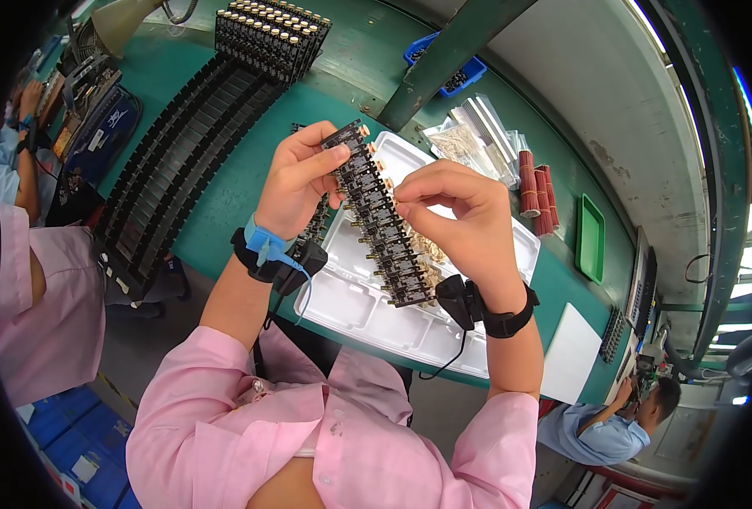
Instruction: The person picks up a circuit board and places it into a rack, then takes another board and inserts small components into it by hand.
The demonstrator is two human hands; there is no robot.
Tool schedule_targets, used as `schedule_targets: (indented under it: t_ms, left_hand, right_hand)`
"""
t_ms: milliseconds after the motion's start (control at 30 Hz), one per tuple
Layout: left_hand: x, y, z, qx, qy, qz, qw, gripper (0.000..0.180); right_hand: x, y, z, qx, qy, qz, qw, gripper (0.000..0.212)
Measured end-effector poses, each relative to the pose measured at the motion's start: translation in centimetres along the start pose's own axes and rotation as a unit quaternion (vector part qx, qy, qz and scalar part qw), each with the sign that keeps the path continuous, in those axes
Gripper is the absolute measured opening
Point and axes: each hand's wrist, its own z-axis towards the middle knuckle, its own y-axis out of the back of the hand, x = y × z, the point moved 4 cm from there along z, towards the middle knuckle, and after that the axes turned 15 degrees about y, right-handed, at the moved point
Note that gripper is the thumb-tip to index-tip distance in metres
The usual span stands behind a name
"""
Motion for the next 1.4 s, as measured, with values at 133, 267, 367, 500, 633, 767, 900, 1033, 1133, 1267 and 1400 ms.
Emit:
schedule_targets:
  t_ms: [133,267,367,500,633,767,900,1033,1133,1267,1400]
  left_hand:
    - [-0.1,0.1,0.0,-0.01,-0.001,0.014,1.0,0.008]
    - [-0.1,0.1,0.1,-0.007,-0.01,0.007,1.0,0.009]
    - [-0.9,0.2,-0.2,-0.033,-0.031,-0.048,0.998,0.01]
    - [-1.0,0.9,-0.4,-0.019,-0.051,-0.075,0.996,0.011]
    - [-0.6,0.6,0.1,-0.01,-0.057,-0.077,0.995,0.012]
    - [-0.8,0.7,-0.2,-0.02,-0.052,-0.079,0.995,0.012]
    - [-0.8,0.6,-0.2,-0.028,-0.049,-0.08,0.995,0.012]
    - [-0.8,0.7,-0.2,-0.005,-0.039,-0.09,0.995,0.009]
    - [-0.8,0.7,-0.2,-0.007,-0.036,-0.086,0.996,0.009]
    - [-0.7,0.8,-0.1,-0.007,-0.034,-0.081,0.996,0.009]
    - [-0.7,0.5,-0.1,-0.021,-0.039,-0.074,0.996,0.011]
  right_hand:
    - [0.0,0.0,0.2,0.013,-0.006,-0.015,1.0,0.019]
    - [-0.3,0.5,0.1,-0.044,-0.037,0.049,0.997,0.015]
    - [-1.2,0.9,-0.7,-0.018,-0.052,0.002,0.998,0.013]
    - [-4.2,-0.9,-3.8,0.153,-0.095,-0.145,0.973,0.016]
    - [-5.2,-3.2,-6.0,0.233,0.023,-0.281,0.931,0.017]
    - [-4.9,-4.6,-6.4,0.209,0.072,-0.346,0.912,0.011]
    - [-5.1,-4.5,-6.4,0.194,0.085,-0.359,0.909,0.006]
    - [-5.0,-4.6,-6.4,0.207,0.105,-0.372,0.899,0.006]
    - [-5.0,-4.7,-6.7,0.203,0.074,-0.354,0.91,0.007]
    - [-5.0,-4.2,-6.4,0.18,-0.002,-0.271,0.946,0.007]
    - [-3.9,-2.8,-4.8,0.18,-0.028,-0.169,0.969,0.009]
